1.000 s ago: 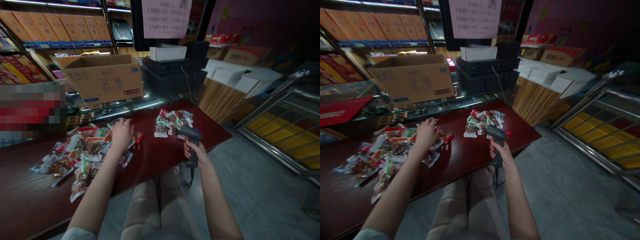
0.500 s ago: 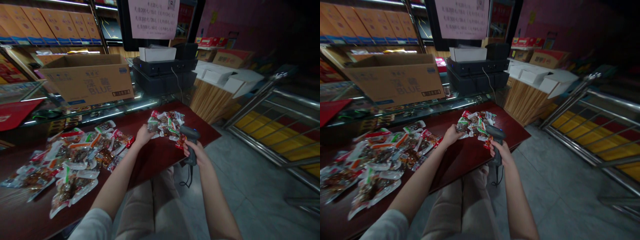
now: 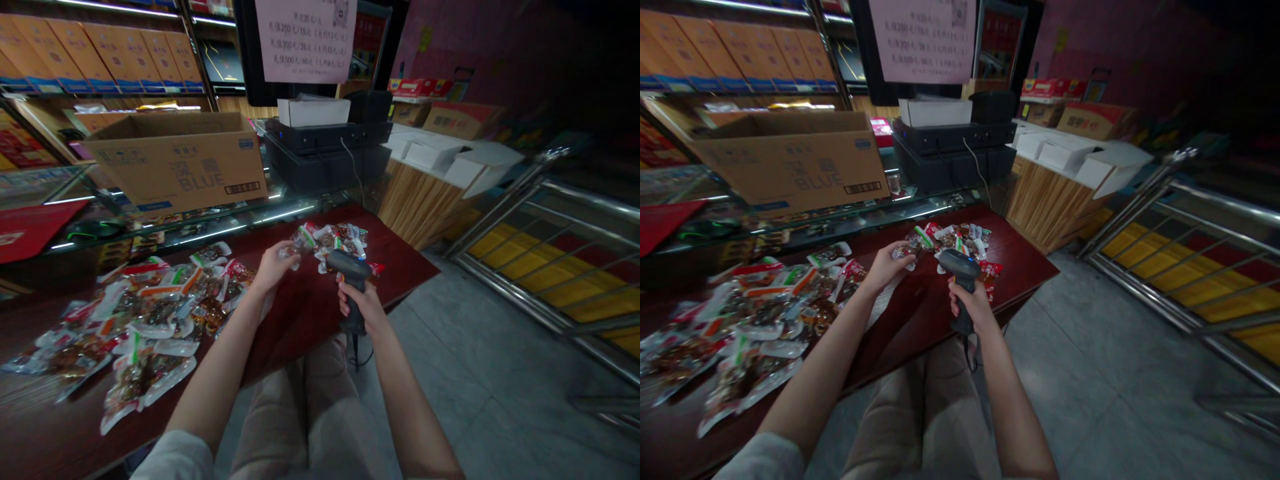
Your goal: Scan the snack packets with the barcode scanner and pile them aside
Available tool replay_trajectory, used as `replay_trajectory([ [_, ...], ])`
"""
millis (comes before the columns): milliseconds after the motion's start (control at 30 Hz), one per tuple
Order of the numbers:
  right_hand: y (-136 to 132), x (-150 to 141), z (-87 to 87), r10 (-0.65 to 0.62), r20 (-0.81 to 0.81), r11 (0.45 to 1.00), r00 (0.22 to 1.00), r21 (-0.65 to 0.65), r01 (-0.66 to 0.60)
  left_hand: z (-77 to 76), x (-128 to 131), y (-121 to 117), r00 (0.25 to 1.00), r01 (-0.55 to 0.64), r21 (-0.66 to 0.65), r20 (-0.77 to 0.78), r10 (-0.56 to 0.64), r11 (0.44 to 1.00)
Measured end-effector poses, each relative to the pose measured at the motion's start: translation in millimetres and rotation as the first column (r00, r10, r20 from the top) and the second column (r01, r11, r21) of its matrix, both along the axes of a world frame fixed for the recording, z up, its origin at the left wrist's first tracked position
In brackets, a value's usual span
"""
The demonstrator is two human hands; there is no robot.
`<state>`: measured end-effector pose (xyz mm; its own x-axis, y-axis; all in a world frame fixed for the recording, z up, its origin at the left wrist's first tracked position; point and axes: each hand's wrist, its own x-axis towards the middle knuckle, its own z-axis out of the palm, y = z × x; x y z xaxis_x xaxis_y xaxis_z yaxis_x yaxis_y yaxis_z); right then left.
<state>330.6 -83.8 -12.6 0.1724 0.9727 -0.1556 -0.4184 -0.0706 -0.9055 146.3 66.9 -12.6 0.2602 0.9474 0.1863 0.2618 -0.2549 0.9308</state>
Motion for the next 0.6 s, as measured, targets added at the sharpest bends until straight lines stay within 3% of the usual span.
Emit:
replay_trajectory([
  [133,8,-17,-4.0,-0.003,0.0,1.0,1.0,-0.01,0.003,1.0,-22,-1,0.991,0.009,0.009,-0.136,-0.008,1.0],
  [233,14,-30,-7.0,0.018,0.019,1.0,1.0,-0.023,-0.018,-0.3,-29,-4,0.992,0.002,-0.02,-0.123,-0.005,1.0],
  [367,22,-44,-5.6,0.05,0.064,0.998,0.997,-0.033,-0.048,0.5,-29,-7,0.992,-0.037,0.044,-0.116,0.042,0.998],
  [600,29,-51,-5.2,0.055,0.111,0.998,0.992,-0.028,-0.052,3.9,-36,-9,0.983,-0.079,0.032,-0.166,0.083,0.996],
])
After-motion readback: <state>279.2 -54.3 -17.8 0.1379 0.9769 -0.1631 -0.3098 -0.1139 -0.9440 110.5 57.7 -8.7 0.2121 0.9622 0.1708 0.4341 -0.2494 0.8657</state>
